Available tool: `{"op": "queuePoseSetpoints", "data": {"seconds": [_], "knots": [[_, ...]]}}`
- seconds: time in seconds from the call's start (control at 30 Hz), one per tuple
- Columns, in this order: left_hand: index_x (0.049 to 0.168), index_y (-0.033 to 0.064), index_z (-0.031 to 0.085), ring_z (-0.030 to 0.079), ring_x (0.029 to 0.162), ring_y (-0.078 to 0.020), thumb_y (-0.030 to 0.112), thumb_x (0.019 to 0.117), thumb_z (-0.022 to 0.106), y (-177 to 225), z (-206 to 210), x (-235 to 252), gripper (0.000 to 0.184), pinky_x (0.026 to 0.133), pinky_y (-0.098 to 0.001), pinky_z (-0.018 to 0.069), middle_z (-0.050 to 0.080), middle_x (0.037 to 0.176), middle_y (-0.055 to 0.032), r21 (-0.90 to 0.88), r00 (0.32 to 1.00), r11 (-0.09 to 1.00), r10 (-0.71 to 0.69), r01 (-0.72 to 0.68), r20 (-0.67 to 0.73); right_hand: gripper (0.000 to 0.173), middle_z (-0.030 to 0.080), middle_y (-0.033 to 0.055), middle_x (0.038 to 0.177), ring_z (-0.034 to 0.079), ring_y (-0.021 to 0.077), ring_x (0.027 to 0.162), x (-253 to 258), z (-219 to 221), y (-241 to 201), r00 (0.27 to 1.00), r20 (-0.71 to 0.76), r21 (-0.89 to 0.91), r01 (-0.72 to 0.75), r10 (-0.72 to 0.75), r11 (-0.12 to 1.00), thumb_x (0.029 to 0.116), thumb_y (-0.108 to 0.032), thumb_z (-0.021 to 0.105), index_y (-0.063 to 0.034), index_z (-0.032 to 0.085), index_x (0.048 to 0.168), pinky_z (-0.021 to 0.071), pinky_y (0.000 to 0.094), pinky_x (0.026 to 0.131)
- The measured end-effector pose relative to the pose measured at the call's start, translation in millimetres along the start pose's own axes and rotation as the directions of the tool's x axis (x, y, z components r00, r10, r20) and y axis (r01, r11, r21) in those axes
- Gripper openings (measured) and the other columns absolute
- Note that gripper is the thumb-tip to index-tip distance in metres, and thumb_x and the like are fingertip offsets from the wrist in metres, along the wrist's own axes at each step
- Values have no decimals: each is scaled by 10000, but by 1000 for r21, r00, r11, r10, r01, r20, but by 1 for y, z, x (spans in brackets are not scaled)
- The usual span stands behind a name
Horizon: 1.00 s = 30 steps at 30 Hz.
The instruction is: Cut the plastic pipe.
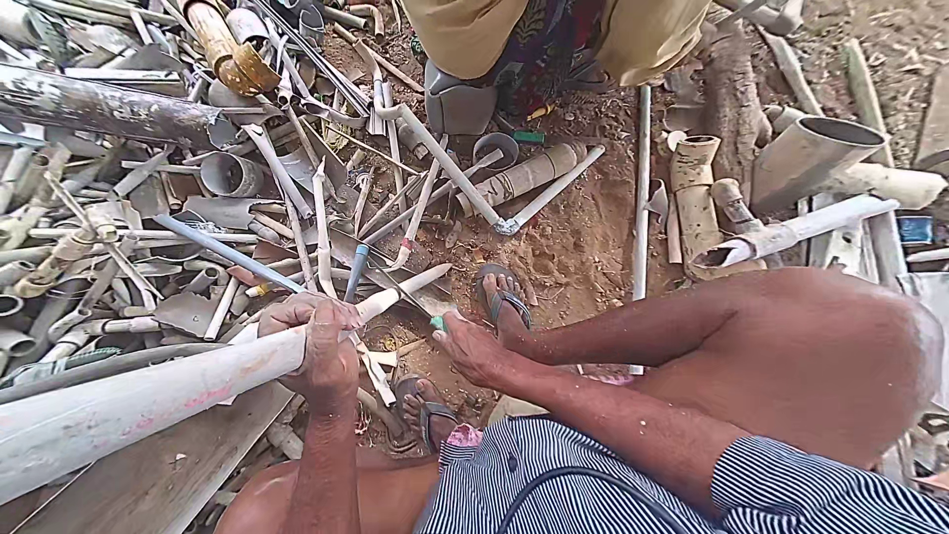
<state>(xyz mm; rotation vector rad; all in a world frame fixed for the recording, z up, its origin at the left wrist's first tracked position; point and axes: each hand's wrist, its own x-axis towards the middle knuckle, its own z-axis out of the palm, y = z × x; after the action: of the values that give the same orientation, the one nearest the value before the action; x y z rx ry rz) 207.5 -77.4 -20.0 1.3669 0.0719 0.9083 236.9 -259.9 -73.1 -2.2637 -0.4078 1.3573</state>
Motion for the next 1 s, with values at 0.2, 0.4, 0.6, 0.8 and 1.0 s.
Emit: {"op": "queuePoseSetpoints", "data": {"seconds": [0.2, 0.4, 0.6, 0.8, 1.0], "knots": [[850, 158, 578, 660, 573, -78, 65, 876, 591, -3, -1, -2, 98, 583, -264, 607, 652, 662, 69, 118, 982, 991, 84, -64, -171, 493, 590, 295, 1315, 610, 415, 1228, 49, -9, 71, 966, -53, 13, -252, 252, 968, 1122, -310, 335, 52, 398, 1452, 474, 554, 1028], [1047, 12, 540, 620, 774, -49, -76, 912, 654, 18, 14, 12, 197, 703, -221, 561, 580, 874, -21, 325, 779, 790, -281, 519, -561, 524, 622, 273, 1282, 614, 410, 1223, 42, -5, 63, 978, -72, -73, -202, 197, 977, 1126, -383, 284, 11, 443, 1431, 460, 576, 1022], [1031, 39, 468, 590, 745, -117, -169, 836, 530, 8, 11, 7, 292, 727, -297, 565, 537, 859, -43, 45, 707, 948, -203, 315, -678, 518, 623, 273, 1282, 612, 409, 1227, 40, -3, 68, 980, -60, -82, -195, 190, 977, 1127, -371, 275, 14, 444, 1429, 453, 574, 1027], [952, 87, 482, 625, 624, -79, -99, 862, 529, -3, 3, 3, 212, 665, -269, 594, 581, 692, 44, 126, 849, 980, -63, 151, -525, 505, 588, 293, 1303, 616, 403, 1192, 17, -4, 39, 995, -13, 127, -92, 95, 988, 1135, -333, 301, 35, 401, 1467, 470, 538, 1016], [988, 134, 473, 660, 677, -85, -110, 725, 481, 6, -11, -24, 358, 816, -375, 623, 608, 701, 91, 49, 931, 989, -111, 137, -348, 422, 639, 247, 1119, 655, 398, 1088, -20, -2, -29, 987, 48, 65, 148, -151, 987, 1133, -339, 328, -7, 458, 1357, 505, 545, 928]]}}
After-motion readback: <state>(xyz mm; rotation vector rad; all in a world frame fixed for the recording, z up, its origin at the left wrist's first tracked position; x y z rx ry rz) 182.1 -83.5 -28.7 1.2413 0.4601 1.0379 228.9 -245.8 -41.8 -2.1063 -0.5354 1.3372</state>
